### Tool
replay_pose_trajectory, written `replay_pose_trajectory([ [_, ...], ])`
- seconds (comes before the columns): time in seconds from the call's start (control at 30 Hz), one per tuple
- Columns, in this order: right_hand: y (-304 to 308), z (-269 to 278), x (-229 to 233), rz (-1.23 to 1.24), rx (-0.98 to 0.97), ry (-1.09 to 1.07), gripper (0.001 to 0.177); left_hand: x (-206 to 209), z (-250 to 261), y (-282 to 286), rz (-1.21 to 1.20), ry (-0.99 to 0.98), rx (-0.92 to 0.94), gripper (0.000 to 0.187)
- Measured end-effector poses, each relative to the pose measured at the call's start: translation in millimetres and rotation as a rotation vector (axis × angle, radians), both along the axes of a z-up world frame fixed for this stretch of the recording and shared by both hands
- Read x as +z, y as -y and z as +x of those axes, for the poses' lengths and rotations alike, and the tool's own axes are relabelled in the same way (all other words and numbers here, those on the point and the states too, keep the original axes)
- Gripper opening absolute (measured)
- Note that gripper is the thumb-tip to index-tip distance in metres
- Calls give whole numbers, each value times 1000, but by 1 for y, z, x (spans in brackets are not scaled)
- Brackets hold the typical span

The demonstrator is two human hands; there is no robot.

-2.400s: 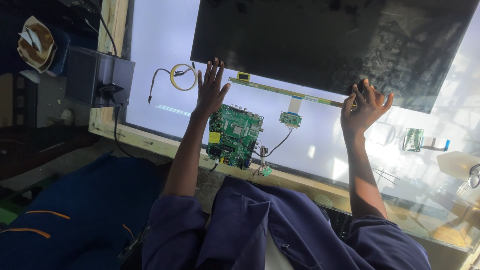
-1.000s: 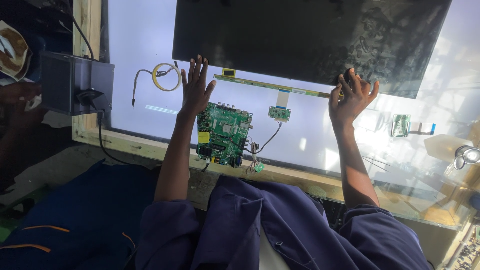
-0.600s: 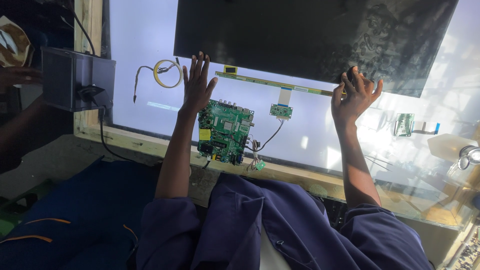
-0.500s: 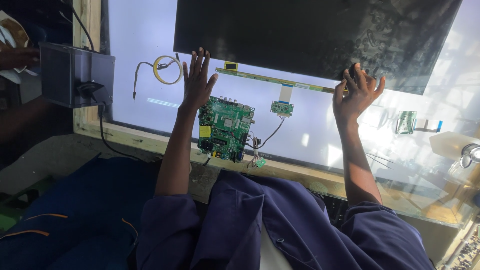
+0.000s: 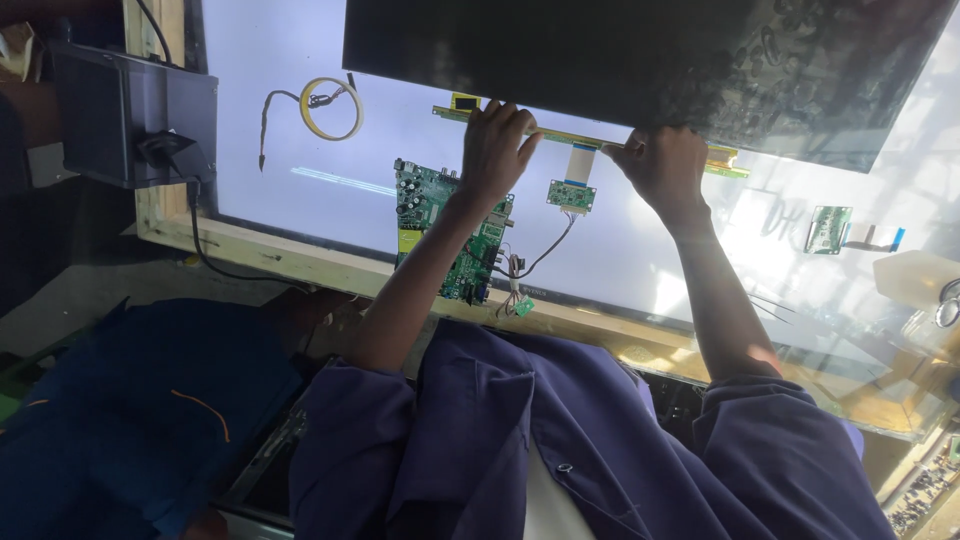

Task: Connecting ribbon cables between an LCD panel and a circuit board on a testing bench to verify display output.

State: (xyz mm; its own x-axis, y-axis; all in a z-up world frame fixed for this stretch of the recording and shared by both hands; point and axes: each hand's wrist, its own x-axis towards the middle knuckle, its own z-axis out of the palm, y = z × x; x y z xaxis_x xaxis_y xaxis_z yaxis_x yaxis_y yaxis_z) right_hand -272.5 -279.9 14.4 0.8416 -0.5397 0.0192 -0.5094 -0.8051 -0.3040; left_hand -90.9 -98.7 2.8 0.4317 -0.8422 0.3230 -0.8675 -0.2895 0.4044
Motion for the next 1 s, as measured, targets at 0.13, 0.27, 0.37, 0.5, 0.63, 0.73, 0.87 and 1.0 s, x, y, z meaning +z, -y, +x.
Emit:
replay_pose_trajectory([
  [0.13, 2, 24, 24, 160, 80, -74, 35, -14, -23, 37, 97, -103, 15, 19],
  [0.27, -1, 35, 38, 103, 105, -159, 38, -20, -29, 52, 175, -116, 63, 29],
  [0.37, 1, 43, 44, 87, 117, -203, 34, -15, -27, 58, 227, -94, 70, 30],
  [0.5, 1, 52, 51, 108, 114, -320, 33, 9, -27, 61, 331, -69, 42, 22],
  [0.63, 9, 60, 38, 80, 98, -423, 30, 7, -25, 61, 354, -70, 35, 20],
  [0.73, 10, 64, 34, 70, 100, -466, 26, 6, -26, 61, 377, -81, 41, 19],
  [0.87, 9, 71, 42, 59, 85, -526, 24, 12, -23, 61, 369, -74, 15, 17],
  [1.0, 8, 68, 33, 58, 84, -541, 26, 4, -25, 58, 375, -73, 4, 17],
])
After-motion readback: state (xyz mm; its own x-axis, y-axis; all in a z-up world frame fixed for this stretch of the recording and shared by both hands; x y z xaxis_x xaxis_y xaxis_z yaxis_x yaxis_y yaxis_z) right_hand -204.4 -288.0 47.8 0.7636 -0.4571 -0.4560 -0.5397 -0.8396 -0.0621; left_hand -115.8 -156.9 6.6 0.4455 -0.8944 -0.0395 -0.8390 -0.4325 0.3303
